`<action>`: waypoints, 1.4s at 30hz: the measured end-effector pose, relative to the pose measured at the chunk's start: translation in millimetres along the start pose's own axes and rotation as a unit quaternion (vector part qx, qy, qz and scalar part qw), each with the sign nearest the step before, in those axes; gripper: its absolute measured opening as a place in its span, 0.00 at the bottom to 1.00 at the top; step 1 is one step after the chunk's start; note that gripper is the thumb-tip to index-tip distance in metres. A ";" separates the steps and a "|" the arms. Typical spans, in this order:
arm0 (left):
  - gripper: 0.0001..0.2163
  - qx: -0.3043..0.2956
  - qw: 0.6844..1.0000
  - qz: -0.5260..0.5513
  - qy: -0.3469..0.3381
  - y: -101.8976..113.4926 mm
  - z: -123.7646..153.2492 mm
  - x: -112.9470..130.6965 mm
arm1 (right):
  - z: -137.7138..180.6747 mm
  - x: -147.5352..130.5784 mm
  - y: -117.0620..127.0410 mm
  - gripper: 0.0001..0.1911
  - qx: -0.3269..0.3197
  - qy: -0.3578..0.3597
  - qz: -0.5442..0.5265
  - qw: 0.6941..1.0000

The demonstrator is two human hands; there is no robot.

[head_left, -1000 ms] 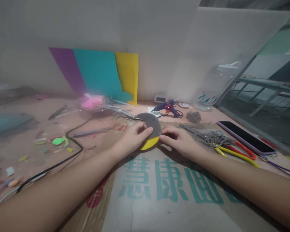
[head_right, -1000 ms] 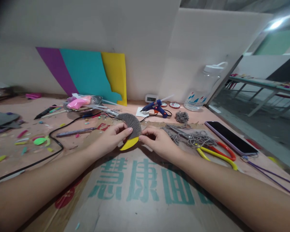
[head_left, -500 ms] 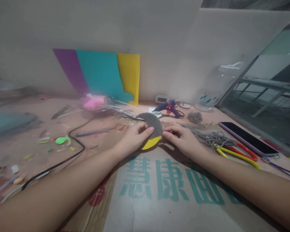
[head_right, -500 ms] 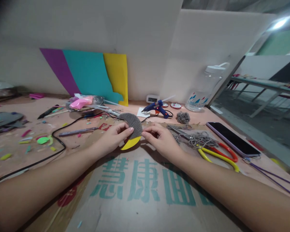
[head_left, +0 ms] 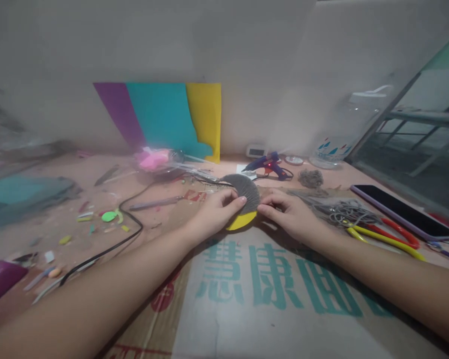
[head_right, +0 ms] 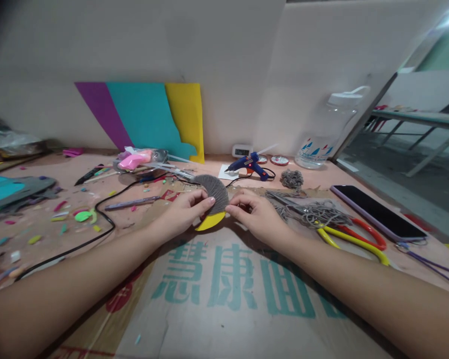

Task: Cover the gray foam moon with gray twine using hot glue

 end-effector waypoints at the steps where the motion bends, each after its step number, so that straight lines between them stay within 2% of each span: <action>1: 0.17 -0.001 1.000 0.001 0.002 -0.1 0.0 0.2 | 0.1 0.4 0.0 0.10 -0.003 0.002 -0.003 1.000; 4: 0.17 0.006 1.000 0.010 0.009 -0.4 -0.2 1.4 | 0.3 1.5 0.4 0.12 -0.008 0.009 -0.013 1.000; 9: 0.15 0.025 1.000 0.019 0.005 -0.7 -1.4 3.6 | -0.7 1.4 4.4 0.15 0.059 0.001 -0.025 0.998; 12: 0.15 0.022 1.000 0.014 0.008 -0.8 -1.9 4.0 | -1.8 1.2 4.9 0.13 0.072 -0.021 -0.016 0.997; 22: 0.16 -0.011 1.000 -0.016 0.003 -1.4 0.5 -1.4 | -0.7 2.9 0.4 0.08 0.040 0.012 0.002 0.999; 26: 0.16 -0.001 1.000 -0.013 0.007 -1.4 0.4 -2.1 | -0.3 1.9 1.0 0.13 0.024 0.017 -0.008 1.000; 33: 0.16 0.006 1.000 -0.013 0.004 -0.3 -1.5 -2.2 | 0.2 1.3 -1.4 0.07 0.008 -0.001 0.011 1.000; 42: 0.16 -0.005 1.000 -0.016 -0.007 -0.3 -1.3 -1.6 | 2.0 -1.7 -0.3 0.09 -0.018 0.025 0.015 0.999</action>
Point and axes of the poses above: each hand's wrist, its own z-axis away from the middle knuckle, its own y-axis out of the back of the hand, x = y × z, the point moved 1 cm from there along -z, towards the middle knuckle, and after that the axes turned 13 degrees about -y, right-handed, at the moved point
